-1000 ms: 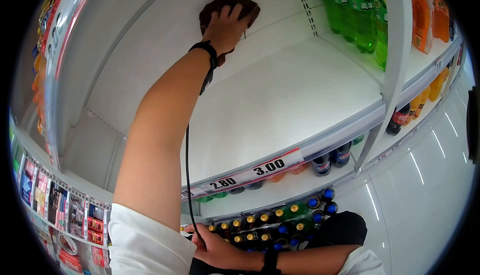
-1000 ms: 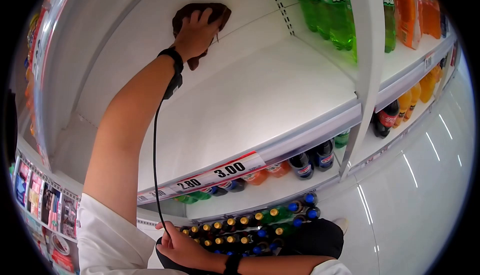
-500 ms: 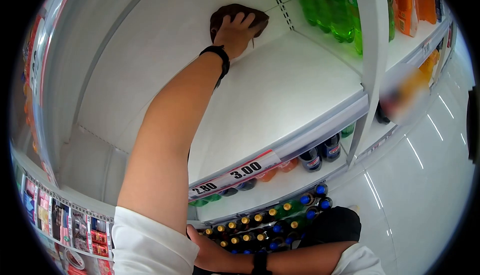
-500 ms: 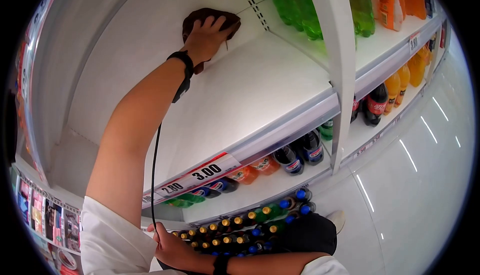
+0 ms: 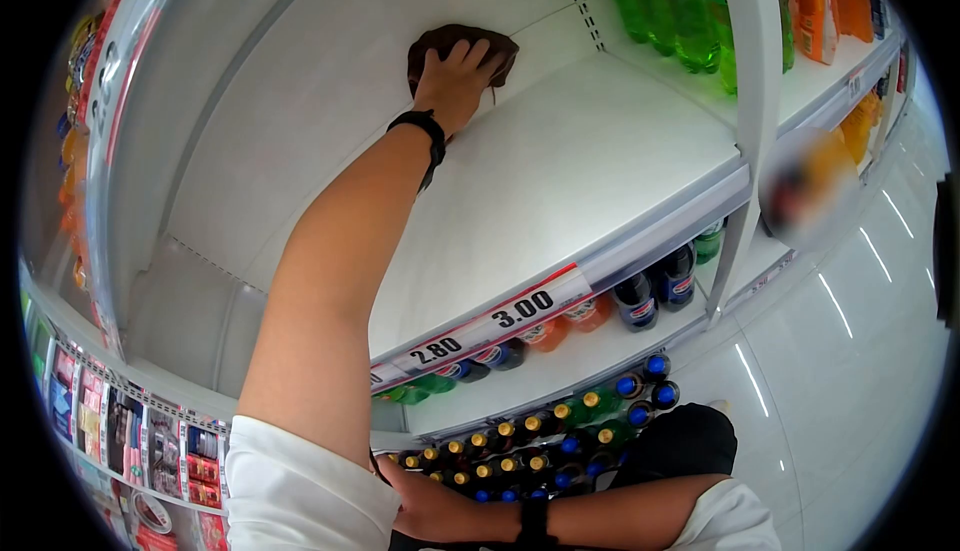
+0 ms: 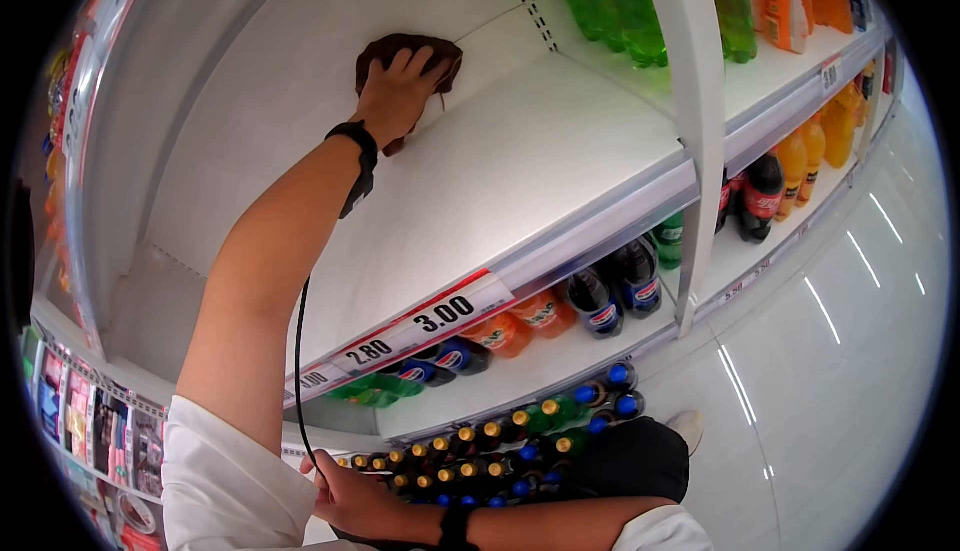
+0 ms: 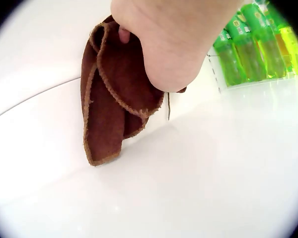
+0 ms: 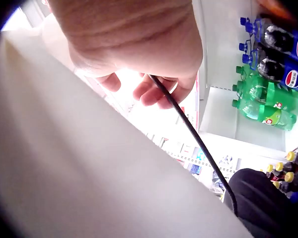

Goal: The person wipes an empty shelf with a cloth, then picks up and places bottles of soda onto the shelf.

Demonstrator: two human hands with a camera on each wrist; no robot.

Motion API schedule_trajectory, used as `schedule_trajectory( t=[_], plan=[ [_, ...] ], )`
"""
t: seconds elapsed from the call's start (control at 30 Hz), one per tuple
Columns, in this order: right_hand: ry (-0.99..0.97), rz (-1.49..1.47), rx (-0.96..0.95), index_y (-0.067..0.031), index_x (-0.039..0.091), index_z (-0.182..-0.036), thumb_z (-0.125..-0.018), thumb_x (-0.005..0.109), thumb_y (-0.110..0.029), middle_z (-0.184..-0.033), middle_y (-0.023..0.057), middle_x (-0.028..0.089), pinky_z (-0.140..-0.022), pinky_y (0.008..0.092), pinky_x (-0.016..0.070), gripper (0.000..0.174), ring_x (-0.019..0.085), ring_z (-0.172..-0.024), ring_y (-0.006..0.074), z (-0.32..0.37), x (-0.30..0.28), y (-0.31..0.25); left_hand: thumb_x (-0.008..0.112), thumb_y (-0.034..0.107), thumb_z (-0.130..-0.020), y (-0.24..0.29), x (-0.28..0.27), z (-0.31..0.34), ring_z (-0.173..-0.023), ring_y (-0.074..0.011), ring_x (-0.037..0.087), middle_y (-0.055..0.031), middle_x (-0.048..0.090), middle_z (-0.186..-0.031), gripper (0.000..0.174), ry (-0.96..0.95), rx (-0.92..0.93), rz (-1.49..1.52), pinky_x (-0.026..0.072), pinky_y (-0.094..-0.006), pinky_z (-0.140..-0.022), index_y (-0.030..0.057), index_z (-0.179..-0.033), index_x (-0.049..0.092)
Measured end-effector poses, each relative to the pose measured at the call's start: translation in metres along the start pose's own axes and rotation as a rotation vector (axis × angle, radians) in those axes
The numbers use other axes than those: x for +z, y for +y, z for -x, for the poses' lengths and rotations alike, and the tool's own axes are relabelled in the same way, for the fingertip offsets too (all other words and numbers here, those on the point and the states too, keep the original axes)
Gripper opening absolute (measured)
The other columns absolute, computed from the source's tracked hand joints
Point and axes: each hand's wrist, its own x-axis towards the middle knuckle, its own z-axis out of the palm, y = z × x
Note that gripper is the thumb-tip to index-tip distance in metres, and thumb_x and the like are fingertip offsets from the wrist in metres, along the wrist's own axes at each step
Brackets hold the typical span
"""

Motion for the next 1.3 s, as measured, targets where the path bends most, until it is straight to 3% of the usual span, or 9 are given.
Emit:
schedule_trajectory(
  t=[0.43,0.63,0.77,0.83,1.03,1.17,1.23,1.27,1.3],
  plan=[
    [-0.138,0.055,0.114,-0.0033,0.046,-0.116,-0.088,0.062,-0.015,-0.071,0.0021,0.053,-0.062,0.0297,0.0441,0.035,0.055,-0.064,0.0138,0.008,-0.001,-0.002,0.066,-0.005,-0.074,-0.046,0.018,0.073,-0.117,-0.0291,0.041,-0.0083,0.038,-0.136,0.076,-0.028,-0.054,0.165,0.0479,-0.0425,-0.086,0.0189,-0.143,0.043],
    [-0.172,0.095,0.123,-0.0032,0.047,-0.116,-0.088,0.061,-0.016,-0.071,0.0023,0.054,-0.061,0.0291,0.0438,0.034,0.055,-0.064,0.0142,0.013,-0.008,-0.015,0.062,-0.008,-0.075,-0.044,0.026,0.061,-0.114,-0.0333,0.041,-0.0131,0.041,-0.127,0.053,-0.202,-0.119,0.522,0.0509,-0.0396,-0.090,0.0080,-0.125,0.062],
    [-0.188,0.103,0.147,-0.0031,0.046,-0.117,-0.089,0.060,-0.016,-0.072,0.0018,0.053,-0.061,0.0286,0.0432,0.034,0.054,-0.065,0.0136,0.017,-0.008,-0.022,0.062,0.006,-0.082,-0.028,-0.021,0.020,-0.075,-0.0196,0.063,-0.0098,0.067,-0.089,0.033,-0.169,-0.316,1.344,0.0514,-0.0347,-0.076,-0.0010,-0.113,0.064],
    [-0.178,0.085,0.146,-0.0027,0.045,-0.117,-0.089,0.060,-0.015,-0.072,0.0015,0.052,-0.062,0.0283,0.0426,0.034,0.053,-0.065,0.0131,0.018,-0.009,-0.021,0.060,0.013,-0.086,-0.017,-0.037,-0.005,-0.086,-0.0170,0.062,-0.0085,0.066,-0.101,0.036,-0.170,-0.207,1.731,0.0510,-0.0327,-0.079,0.0000,-0.119,0.062],
    [-0.145,0.036,0.065,-0.0025,0.042,-0.119,-0.089,0.060,-0.016,-0.074,0.0014,0.050,-0.063,0.0279,0.0420,0.037,0.051,-0.066,0.0120,0.014,-0.014,-0.022,0.046,0.043,-0.098,0.063,-0.056,-0.054,-0.126,-0.0305,0.047,-0.0192,0.052,-0.134,0.057,-0.043,0.304,1.264,0.0379,-0.0407,-0.105,0.0055,-0.141,0.046],
    [-0.154,0.084,0.064,-0.0019,0.040,-0.121,-0.089,0.061,-0.016,-0.078,0.0030,0.051,-0.064,0.0288,0.0421,0.041,0.052,-0.069,0.0133,0.011,-0.013,-0.024,0.043,0.044,-0.100,0.116,-0.065,-0.061,-0.126,-0.0351,0.046,-0.0234,0.051,-0.133,0.055,-0.015,0.102,1.149,0.0363,-0.0429,-0.106,0.0032,-0.136,0.049],
    [-0.106,0.030,0.033,-0.0024,0.040,-0.118,-0.089,0.061,-0.015,-0.078,0.0033,0.050,-0.065,0.0293,0.0423,0.038,0.052,-0.070,0.0133,0.011,-0.012,-0.023,0.046,0.038,-0.099,0.098,-0.070,-0.081,-0.125,-0.0361,0.046,-0.0243,0.056,-0.125,0.046,0.360,0.586,0.479,0.0368,-0.0433,-0.105,-0.0010,-0.120,0.060],
    [-0.104,0.027,0.035,-0.0024,0.040,-0.118,-0.089,0.061,-0.015,-0.078,0.0033,0.050,-0.065,0.0293,0.0423,0.038,0.052,-0.070,0.0133,0.010,-0.012,-0.023,0.054,0.033,-0.094,0.100,-0.101,-0.081,-0.111,-0.0336,0.056,-0.0224,0.063,-0.108,0.037,0.112,0.270,1.186,0.0449,-0.0413,-0.093,-0.0032,-0.094,0.064],
    [-0.030,0.001,0.011,-0.0026,0.044,-0.113,-0.086,0.066,-0.022,-0.085,0.0096,0.058,-0.070,0.0332,0.0458,0.041,0.058,-0.077,0.0194,0.010,-0.011,-0.023,0.054,0.033,-0.094,0.101,-0.118,-0.078,-0.111,-0.0336,0.056,-0.0224,0.063,-0.108,0.037,0.108,0.270,1.188,0.0449,-0.0413,-0.093,-0.0032,-0.094,0.064]
  ],
)
